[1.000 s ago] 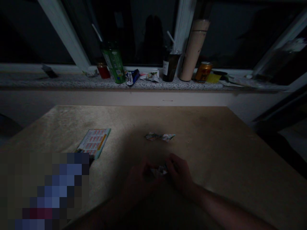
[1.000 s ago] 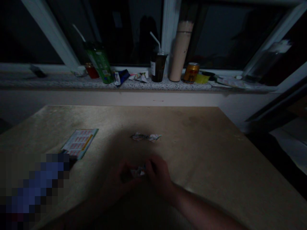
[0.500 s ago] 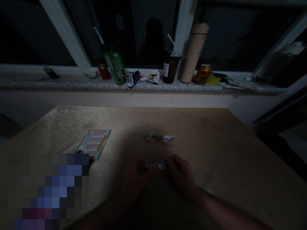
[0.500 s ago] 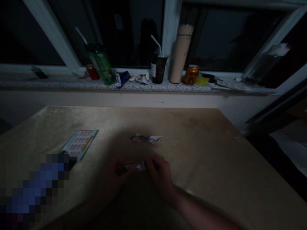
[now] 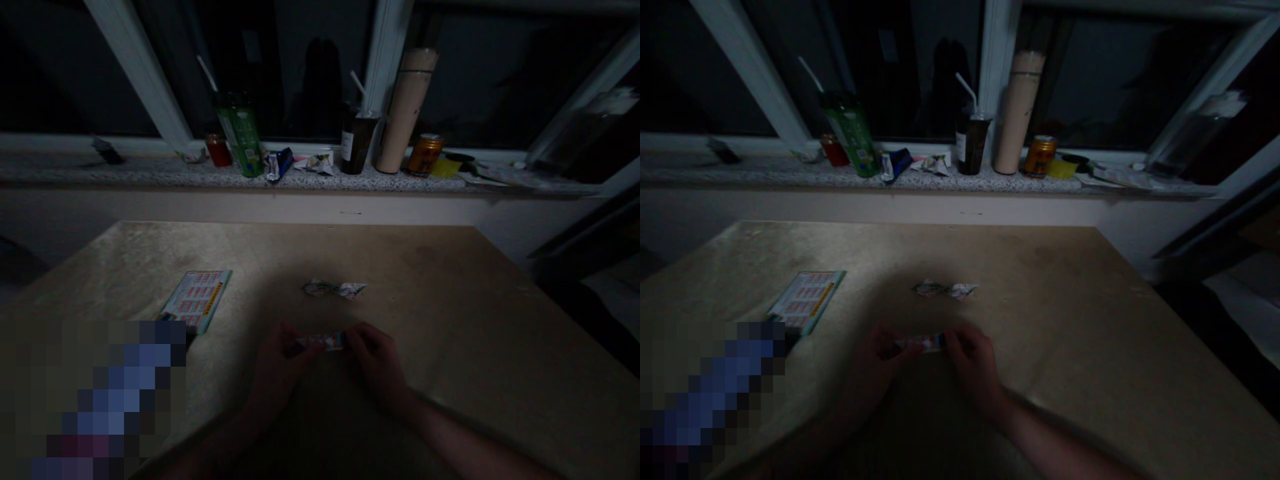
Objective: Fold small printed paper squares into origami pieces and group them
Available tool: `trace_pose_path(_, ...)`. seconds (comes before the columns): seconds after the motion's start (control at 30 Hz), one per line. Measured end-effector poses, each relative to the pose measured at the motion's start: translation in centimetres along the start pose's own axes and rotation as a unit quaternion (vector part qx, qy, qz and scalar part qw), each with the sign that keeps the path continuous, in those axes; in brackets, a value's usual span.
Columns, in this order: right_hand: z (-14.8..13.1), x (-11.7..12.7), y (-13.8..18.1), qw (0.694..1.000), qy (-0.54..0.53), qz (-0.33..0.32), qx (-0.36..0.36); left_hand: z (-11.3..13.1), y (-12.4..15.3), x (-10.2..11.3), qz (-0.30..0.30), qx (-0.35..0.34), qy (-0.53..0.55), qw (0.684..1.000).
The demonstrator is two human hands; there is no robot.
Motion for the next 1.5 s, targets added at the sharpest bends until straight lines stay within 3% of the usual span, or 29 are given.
trace_pose_path(0.13,-0.1,-1.0,0.0,0.998,-0.024,-0.058,0.015,-0.1,0.0,-0.2,-0.017,0.007,0.003,1.000)
trace_pose_path(0.37,-0.4,-2.8,0.6,0.985,0.031,-0.166,0.026,0.2,0.0,-0.6,-0.058,-0.013,0.009,0.998)
trace_pose_path(0.53,-0.8,-2.8,0.9,0.983,0.012,-0.178,0.054,0.6,0.3,-1.2,-0.091,0.006,0.004,0.996)
trace_pose_path(0.63,-0.5,-2.7,1.0,0.983,0.003,-0.175,0.059,1.0,0.4,-1.2,-0.100,-0.024,-0.029,0.994)
trace_pose_path(0.83,-0.6,-2.6,1.3,0.979,-0.017,-0.192,0.068,0.4,1.1,-2.6,-0.213,-0.045,-0.073,0.973)
trace_pose_path(1.07,-1.7,-2.8,1.4,0.970,-0.044,-0.224,0.082,-0.2,1.7,-3.2,-0.261,-0.037,-0.090,0.960)
trace_pose_path(1.5,-2.4,-3.0,1.5,0.972,-0.061,-0.208,0.088,0.7,1.6,-3.6,-0.271,-0.081,-0.100,0.954)
Point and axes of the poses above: each hand's wrist, its own y-axis away from the middle knuckle, its own x-axis out of the back of the hand, z = x × y, the point moved 8 cm from there along -y, towards the middle knuckle, and after that the axes turned 12 degrees about y, right-handed, at the moved point
